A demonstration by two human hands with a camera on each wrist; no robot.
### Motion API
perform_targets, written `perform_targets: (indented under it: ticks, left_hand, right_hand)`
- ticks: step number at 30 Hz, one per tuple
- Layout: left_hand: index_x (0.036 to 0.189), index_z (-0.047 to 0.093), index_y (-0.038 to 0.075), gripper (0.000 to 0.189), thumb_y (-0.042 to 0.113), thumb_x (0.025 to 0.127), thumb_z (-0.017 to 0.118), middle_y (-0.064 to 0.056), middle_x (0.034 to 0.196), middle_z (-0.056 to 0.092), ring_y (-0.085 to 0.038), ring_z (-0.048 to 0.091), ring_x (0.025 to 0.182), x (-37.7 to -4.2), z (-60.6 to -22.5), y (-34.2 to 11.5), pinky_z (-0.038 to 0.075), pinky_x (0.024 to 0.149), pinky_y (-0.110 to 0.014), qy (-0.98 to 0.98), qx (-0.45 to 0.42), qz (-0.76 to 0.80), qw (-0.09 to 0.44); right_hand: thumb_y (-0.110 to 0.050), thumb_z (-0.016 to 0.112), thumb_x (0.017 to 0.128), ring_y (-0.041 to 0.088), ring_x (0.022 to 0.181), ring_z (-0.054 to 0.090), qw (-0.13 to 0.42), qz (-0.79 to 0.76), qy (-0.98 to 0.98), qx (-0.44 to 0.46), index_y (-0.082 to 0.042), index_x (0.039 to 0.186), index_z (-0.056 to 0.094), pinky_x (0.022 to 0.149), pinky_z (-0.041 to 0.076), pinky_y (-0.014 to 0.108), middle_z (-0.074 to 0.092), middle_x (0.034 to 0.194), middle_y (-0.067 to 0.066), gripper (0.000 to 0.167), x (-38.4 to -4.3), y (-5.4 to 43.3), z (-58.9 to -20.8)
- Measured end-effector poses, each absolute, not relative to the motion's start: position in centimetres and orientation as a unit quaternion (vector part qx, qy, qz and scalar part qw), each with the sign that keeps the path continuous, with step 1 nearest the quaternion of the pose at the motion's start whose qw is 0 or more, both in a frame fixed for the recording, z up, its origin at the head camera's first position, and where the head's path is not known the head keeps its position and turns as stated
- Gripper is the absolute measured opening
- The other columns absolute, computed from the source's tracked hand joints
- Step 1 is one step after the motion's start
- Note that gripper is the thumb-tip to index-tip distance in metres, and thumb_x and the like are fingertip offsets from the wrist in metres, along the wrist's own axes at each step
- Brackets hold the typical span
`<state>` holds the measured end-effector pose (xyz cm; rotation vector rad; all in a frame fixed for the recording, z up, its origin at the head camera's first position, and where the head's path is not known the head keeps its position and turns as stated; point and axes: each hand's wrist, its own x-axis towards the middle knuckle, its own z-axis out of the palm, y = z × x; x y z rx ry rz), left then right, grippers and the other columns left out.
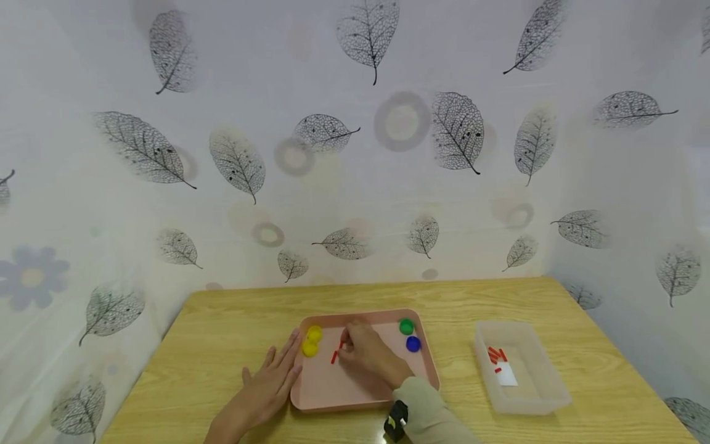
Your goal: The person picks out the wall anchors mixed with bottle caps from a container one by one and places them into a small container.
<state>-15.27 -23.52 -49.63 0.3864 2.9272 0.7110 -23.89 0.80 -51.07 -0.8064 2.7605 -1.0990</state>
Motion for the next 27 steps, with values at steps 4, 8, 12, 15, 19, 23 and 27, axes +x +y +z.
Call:
perform_targets:
  ticks: [4, 8, 12, 15, 19, 23, 27]
  left_hand:
    - [0.166, 0.013, 0.028, 0.058, 0.045, 0.113, 0.03, 0.007, 0.171, 0.01, -0.053, 0.021, 0.149, -15.3, -49.7, -23.5, 0.005, 0.094, -0.093, 0.962, 0.125, 0.235, 0.054]
    - [0.166, 0.013, 0.028, 0.059, 0.046, 0.113, 0.029, 0.007, 0.171, 0.01, -0.053, 0.021, 0.149, -15.2, -49.8, -23.6, 0.005, 0.094, -0.093, 0.962, 0.124, 0.236, 0.058]
    - [0.166, 0.013, 0.029, 0.059, 0.046, 0.113, 0.03, 0.007, 0.171, 0.01, -0.053, 0.02, 0.149, -15.1, -49.9, -23.7, 0.005, 0.094, -0.093, 0.962, 0.124, 0.235, 0.06]
    - [0.166, 0.013, 0.028, 0.059, 0.046, 0.113, 0.03, 0.007, 0.171, 0.01, -0.053, 0.021, 0.149, -15.1, -49.8, -23.7, 0.005, 0.094, -0.093, 0.963, 0.125, 0.231, 0.059]
    - [0.166, 0.013, 0.029, 0.059, 0.046, 0.113, 0.029, 0.008, 0.171, 0.009, -0.053, 0.021, 0.149, -15.1, -49.8, -23.7, 0.005, 0.094, -0.093, 0.963, 0.123, 0.231, 0.059]
    - [0.166, 0.012, 0.029, 0.059, 0.047, 0.113, 0.029, 0.008, 0.171, 0.009, -0.052, 0.02, 0.15, -15.2, -49.8, -23.6, 0.003, 0.094, -0.092, 0.962, 0.123, 0.237, 0.059]
    - [0.166, 0.012, 0.029, 0.059, 0.046, 0.113, 0.029, 0.008, 0.171, 0.009, -0.052, 0.019, 0.15, -15.3, -49.9, -23.6, 0.003, 0.094, -0.092, 0.961, 0.125, 0.24, 0.059]
  right_hand:
    - [-0.004, 0.076, 0.086, 0.011, 0.077, 0.049, 0.035, -0.363, 0.893, -0.262, -0.005, 0.092, 0.065, 0.068, 0.047, 0.023, 0.054, 0.084, -0.003, 0.013, -23.9, 0.9, -51.1]
    - [-0.002, 0.075, 0.085, 0.009, 0.077, 0.051, 0.031, -0.367, 0.888, -0.275, -0.004, 0.092, 0.066, 0.069, 0.048, 0.022, 0.057, 0.084, -0.002, 0.012, -23.9, 1.0, -51.2]
    - [-0.003, 0.075, 0.086, 0.008, 0.078, 0.052, 0.031, -0.372, 0.884, -0.281, -0.005, 0.095, 0.066, 0.071, 0.05, 0.022, 0.058, 0.085, -0.003, 0.012, -23.6, 1.1, -51.2]
    - [-0.007, 0.075, 0.09, 0.008, 0.079, 0.052, 0.028, -0.373, 0.883, -0.284, -0.007, 0.097, 0.065, 0.073, 0.05, 0.022, 0.057, 0.086, -0.005, 0.013, -23.2, 1.2, -51.0]
    - [-0.012, 0.075, 0.092, 0.007, 0.081, 0.053, 0.021, -0.373, 0.882, -0.288, -0.01, 0.1, 0.063, 0.076, 0.051, 0.022, 0.058, 0.089, -0.006, 0.014, -22.7, 1.2, -50.7]
    - [-0.014, 0.074, 0.093, 0.007, 0.084, 0.053, 0.02, -0.369, 0.884, -0.285, -0.012, 0.102, 0.063, 0.079, 0.052, 0.023, 0.058, 0.092, -0.006, 0.015, -22.5, 1.4, -50.6]
    - [-0.014, 0.073, 0.091, 0.009, 0.084, 0.054, 0.007, -0.366, 0.883, -0.294, -0.011, 0.101, 0.063, 0.078, 0.052, 0.023, 0.059, 0.092, -0.004, 0.014, -22.2, 1.7, -50.6]
